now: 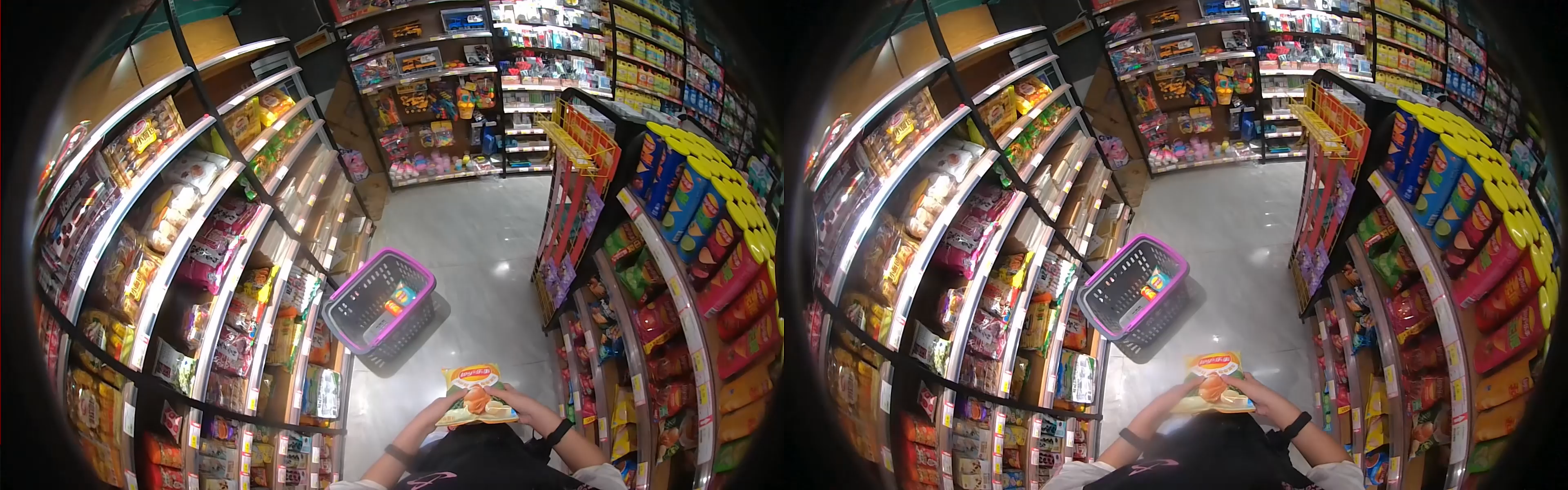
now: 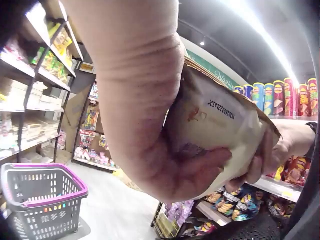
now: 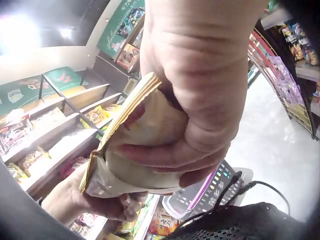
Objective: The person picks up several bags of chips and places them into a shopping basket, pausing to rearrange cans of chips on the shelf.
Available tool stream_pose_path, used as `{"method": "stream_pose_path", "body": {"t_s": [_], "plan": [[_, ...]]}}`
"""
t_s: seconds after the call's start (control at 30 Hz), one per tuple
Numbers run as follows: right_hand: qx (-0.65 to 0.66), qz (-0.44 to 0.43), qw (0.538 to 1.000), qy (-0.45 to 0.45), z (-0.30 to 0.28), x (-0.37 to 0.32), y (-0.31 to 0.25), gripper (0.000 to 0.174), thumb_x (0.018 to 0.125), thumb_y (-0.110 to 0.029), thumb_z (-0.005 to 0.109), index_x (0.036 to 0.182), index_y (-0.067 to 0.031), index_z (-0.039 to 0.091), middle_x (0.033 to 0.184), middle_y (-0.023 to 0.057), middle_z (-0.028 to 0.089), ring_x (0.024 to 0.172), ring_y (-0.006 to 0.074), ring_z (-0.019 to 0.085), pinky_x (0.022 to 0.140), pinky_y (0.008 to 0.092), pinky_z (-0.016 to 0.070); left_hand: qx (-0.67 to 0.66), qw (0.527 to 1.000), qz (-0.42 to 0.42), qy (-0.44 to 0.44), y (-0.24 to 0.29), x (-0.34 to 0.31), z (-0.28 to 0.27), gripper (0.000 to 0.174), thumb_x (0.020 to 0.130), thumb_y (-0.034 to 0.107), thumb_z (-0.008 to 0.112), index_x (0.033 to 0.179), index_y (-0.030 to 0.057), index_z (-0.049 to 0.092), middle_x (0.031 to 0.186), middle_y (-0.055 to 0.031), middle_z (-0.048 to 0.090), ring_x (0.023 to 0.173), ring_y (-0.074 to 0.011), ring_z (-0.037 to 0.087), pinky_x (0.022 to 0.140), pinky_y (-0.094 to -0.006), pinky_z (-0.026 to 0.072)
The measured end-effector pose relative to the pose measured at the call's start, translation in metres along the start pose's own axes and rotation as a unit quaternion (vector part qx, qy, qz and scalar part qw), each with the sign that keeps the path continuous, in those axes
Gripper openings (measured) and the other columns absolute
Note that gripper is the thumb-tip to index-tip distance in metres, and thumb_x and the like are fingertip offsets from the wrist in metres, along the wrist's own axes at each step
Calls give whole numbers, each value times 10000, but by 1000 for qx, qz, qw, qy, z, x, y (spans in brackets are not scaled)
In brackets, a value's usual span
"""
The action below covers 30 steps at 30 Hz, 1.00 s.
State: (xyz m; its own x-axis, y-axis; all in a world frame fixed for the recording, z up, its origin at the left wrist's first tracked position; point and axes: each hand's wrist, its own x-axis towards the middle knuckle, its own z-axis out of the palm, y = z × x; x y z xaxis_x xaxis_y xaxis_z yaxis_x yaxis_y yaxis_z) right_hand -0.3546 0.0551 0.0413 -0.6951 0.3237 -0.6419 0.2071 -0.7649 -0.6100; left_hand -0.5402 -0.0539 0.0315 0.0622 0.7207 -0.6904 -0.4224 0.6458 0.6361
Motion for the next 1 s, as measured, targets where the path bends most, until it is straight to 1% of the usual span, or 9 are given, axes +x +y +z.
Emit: {"method": "stream_pose_path", "body": {"t_s": [0.2,0.3,0.4,0.5,0.53,0.67,0.83,0.97,1.0], "plan": [[-4,5,999,-37,22,40,-18,679,849,-285,607,1325,-9,208,1218,140,462,1074,173,521,873,291,470,-42,999,-15,-24,10,19,-52,544,862,395,552,1201,-24,478,1091,-102,587,930,-149,589,792,-249,468],[-37,-23,999,-28,23,62,-25,709,823,-187,647,1345,-46,188,1245,131,440,1123,181,480,911,296,439,-24,996,77,-39,32,5,-53,561,836,314,616,1241,-20,421,1168,-109,539,1009,-164,552,870,-270,442],[-14,-84,993,-80,22,69,-44,788,766,-54,685,1359,-75,167,1266,117,422,1167,190,435,956,303,394,58,990,127,-23,42,17,-72,614,775,188,692,1263,-12,378,1214,-107,502,1077,-180,507,931,-297,407],[-54,-108,987,-103,12,93,-64,841,717,26,701,1363,-73,173,1279,90,415,1190,184,409,985,309,358,63,975,214,-5,59,30,-77,638,724,104,724,1255,2,385,1214,-99,501,1115,-180,476,955,-311,384],[-66,-117,982,-132,13,97,-80,817,695,54,702,1352,-71,234,1272,70,429,1184,173,413,988,303,346,48,979,200,6,70,33,-76,676,693,51,733,1266,18,374,1214,-88,500,1129,-178,462,962,-310,376],[-109,-85,977,-160,5,131,-139,796,646,64,729,1319,-66,326,1258,58,454,1159,165,429,981,292,343,44,964,248,82,115,48,-68,690,669,4,735,1258,32,376,1192,-81,509,1118,-183,471,947,-308,391],[-193,-122,950,-215,-11,200,-213,799,648,27,747,1318,-58,321,1265,62,448,1167,163,414,987,295,330,3,960,247,133,172,84,-72,659,673,-8,725,1236,34,386,1175,-68,516,1103,-184,485,931,-304,405],[-193,-89,948,-238,-11,229,-268,779,668,-15,752,1314,-38,317,1273,80,439,1180,161,396,991,296,322,-26,945,282,162,212,117,-76,634,707,13,716,1244,35,378,1187,-75,512,1103,-172,487,934,-308,401],[-219,-129,939,-232,-12,235,-275,621,729,-87,723,1241,2,383,1172,76,517,1080,156,493,926,287,396,-3,941,290,176,219,125,-77,589,758,84,694,1250,11,379,1195,-89,511,1097,-167,493,929,-299,402]]}}
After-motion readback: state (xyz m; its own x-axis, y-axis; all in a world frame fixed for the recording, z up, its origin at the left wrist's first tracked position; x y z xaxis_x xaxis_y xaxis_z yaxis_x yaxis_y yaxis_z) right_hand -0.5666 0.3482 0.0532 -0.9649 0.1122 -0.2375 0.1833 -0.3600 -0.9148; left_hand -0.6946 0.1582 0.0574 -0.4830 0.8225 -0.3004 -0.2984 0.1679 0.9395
